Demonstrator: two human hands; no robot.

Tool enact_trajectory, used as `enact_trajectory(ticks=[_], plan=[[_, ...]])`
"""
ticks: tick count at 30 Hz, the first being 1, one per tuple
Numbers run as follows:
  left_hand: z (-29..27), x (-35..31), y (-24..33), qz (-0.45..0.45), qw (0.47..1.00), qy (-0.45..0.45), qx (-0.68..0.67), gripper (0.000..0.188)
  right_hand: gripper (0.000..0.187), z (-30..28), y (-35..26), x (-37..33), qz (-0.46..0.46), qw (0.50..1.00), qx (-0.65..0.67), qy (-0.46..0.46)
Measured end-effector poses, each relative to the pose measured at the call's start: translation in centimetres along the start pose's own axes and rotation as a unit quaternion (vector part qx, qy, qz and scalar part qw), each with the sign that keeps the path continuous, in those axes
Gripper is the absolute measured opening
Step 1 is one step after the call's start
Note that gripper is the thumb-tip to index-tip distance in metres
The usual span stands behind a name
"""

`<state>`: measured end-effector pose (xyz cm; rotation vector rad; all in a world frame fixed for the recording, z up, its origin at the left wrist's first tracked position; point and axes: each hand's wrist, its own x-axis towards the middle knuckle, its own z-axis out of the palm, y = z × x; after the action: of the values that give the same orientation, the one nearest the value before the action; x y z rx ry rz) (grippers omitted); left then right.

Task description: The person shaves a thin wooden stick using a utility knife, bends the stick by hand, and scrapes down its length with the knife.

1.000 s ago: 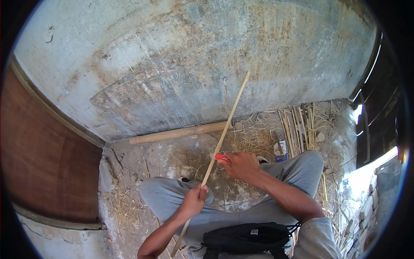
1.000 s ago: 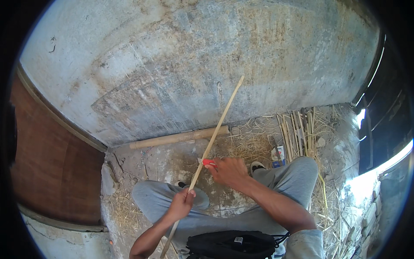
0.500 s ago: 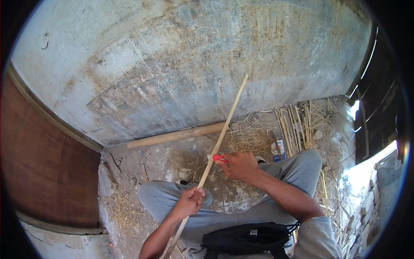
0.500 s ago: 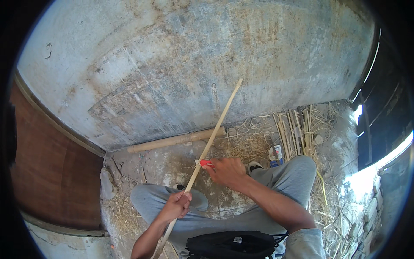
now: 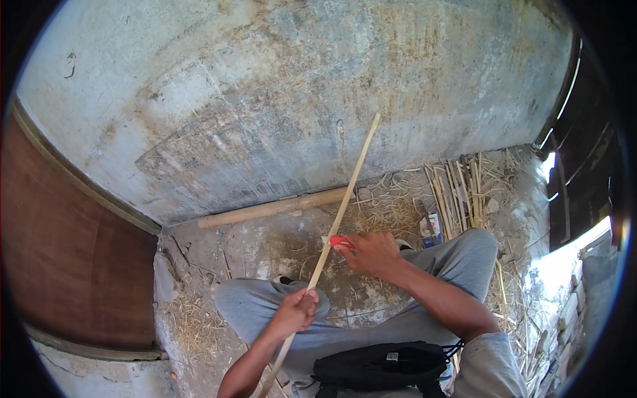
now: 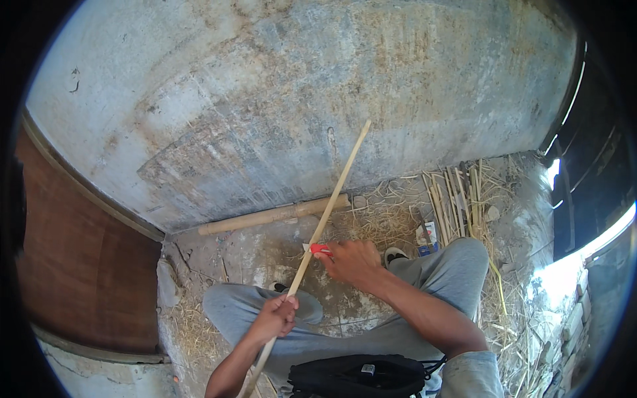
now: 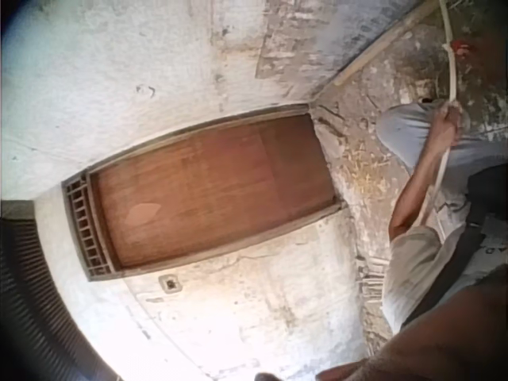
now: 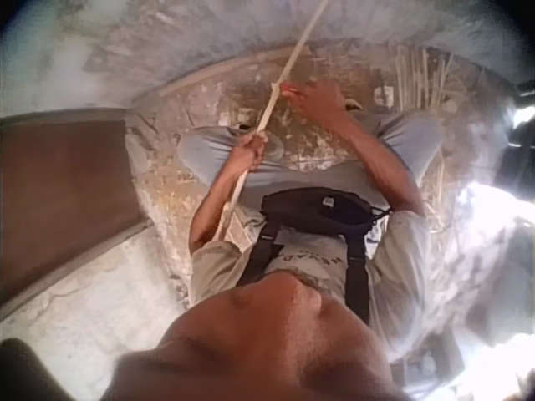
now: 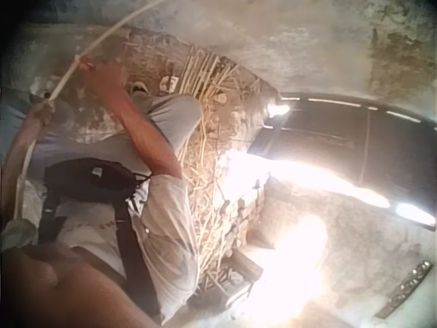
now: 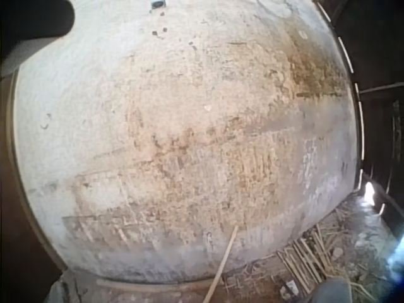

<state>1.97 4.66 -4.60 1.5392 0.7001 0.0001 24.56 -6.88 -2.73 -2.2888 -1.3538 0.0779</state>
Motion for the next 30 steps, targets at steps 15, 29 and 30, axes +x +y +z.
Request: enact_trajectory(ticks=[15,29,30], plan=[[0.2,0.3,-2.0,0.027,0.996,0.023,0.086,0.025,0.038,-0.4,0.0,0.3,0.014,1.000,0.009,0.010],[-0.5,-0.2,1.3,-0.111,0.988,-0.032,-0.099,0.023,0.041,-0.2,0.8,0.3,0.007,1.000,0.021,0.021],[-0.4,-0.1,1.6,-0.110,0.988,-0.033,-0.098,0.023,0.040,0.0,1.0,0.3,0.015,1.000,0.021,0.015]])
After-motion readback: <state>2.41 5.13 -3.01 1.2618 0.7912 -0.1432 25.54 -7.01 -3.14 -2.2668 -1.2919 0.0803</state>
